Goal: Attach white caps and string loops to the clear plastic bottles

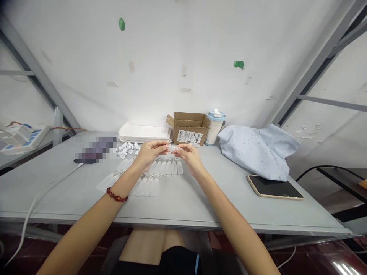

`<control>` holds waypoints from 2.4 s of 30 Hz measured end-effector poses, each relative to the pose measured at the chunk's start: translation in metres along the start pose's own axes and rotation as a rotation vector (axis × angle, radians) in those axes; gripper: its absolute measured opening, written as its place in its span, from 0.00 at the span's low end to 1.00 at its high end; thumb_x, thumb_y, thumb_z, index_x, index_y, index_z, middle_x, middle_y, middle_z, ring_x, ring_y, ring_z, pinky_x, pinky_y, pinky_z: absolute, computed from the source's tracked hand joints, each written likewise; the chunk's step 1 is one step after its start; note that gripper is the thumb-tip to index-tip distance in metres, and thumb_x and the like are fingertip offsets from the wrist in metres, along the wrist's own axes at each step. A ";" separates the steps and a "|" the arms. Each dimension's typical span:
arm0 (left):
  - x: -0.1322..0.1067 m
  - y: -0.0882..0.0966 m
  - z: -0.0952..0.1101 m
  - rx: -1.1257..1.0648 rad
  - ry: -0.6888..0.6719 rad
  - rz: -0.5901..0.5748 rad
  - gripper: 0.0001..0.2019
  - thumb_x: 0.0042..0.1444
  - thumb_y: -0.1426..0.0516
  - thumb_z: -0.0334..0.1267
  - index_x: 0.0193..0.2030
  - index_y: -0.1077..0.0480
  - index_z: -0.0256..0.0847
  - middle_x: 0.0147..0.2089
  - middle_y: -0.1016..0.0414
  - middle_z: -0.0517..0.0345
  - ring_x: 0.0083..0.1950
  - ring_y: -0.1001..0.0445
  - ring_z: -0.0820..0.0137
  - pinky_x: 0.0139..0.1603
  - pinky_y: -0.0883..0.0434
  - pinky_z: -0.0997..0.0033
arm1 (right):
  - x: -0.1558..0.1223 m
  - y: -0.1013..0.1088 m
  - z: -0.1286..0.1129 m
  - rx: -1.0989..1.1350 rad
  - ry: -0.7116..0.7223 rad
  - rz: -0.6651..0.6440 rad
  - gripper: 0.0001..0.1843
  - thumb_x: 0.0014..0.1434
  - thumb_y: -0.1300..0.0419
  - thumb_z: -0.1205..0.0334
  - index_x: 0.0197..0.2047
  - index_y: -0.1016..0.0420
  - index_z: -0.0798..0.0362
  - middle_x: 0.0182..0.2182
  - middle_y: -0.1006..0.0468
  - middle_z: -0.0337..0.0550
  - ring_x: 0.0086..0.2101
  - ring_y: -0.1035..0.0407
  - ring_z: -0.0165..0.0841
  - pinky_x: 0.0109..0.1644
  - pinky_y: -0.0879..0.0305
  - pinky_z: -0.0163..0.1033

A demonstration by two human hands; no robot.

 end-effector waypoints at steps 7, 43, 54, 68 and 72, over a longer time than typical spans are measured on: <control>-0.002 -0.001 0.000 0.057 0.005 -0.040 0.14 0.42 0.35 0.40 0.35 0.25 0.34 0.32 0.24 0.54 0.32 0.26 0.71 0.38 0.29 0.66 | 0.001 -0.001 0.000 0.084 -0.045 0.009 0.13 0.40 0.30 0.61 0.28 0.29 0.53 0.28 0.24 0.38 0.36 0.25 0.34 0.46 0.34 0.41; -0.004 -0.003 -0.004 0.177 0.076 -0.055 0.16 0.41 0.35 0.47 0.23 0.30 0.35 0.22 0.31 0.59 0.25 0.32 0.74 0.27 0.35 0.73 | -0.008 -0.010 0.011 -1.095 0.553 -0.005 0.14 0.59 0.47 0.60 0.48 0.32 0.53 0.43 0.23 0.50 0.41 0.29 0.38 0.42 0.34 0.41; -0.003 -0.003 -0.003 0.282 -0.042 -0.129 0.14 0.43 0.37 0.46 0.25 0.28 0.35 0.20 0.30 0.60 0.23 0.33 0.75 0.26 0.32 0.75 | -0.005 -0.008 0.013 -0.860 0.497 -0.011 0.14 0.59 0.45 0.58 0.45 0.30 0.55 0.30 0.22 0.46 0.31 0.27 0.35 0.36 0.33 0.39; -0.014 -0.014 -0.001 0.795 -0.690 -0.145 0.12 0.53 0.44 0.31 0.45 0.30 0.38 0.49 0.28 0.49 0.48 0.29 0.65 0.44 0.27 0.64 | -0.006 -0.009 0.002 -0.190 0.003 -0.045 0.18 0.51 0.37 0.50 0.38 0.28 0.56 0.32 0.21 0.46 0.35 0.26 0.35 0.42 0.30 0.41; -0.015 -0.015 -0.006 0.907 -0.778 -0.223 0.19 0.52 0.41 0.34 0.52 0.34 0.39 0.53 0.31 0.46 0.56 0.35 0.60 0.56 0.34 0.54 | -0.006 -0.009 0.001 -0.152 -0.031 -0.027 0.16 0.53 0.39 0.53 0.40 0.28 0.57 0.34 0.21 0.48 0.36 0.25 0.37 0.37 0.30 0.39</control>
Point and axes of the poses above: each hand's wrist, its own x-axis towards the middle knuckle, its own y-axis out of the back of the hand, z = x × y, the point moved 2 cm from there along x, towards the middle knuckle
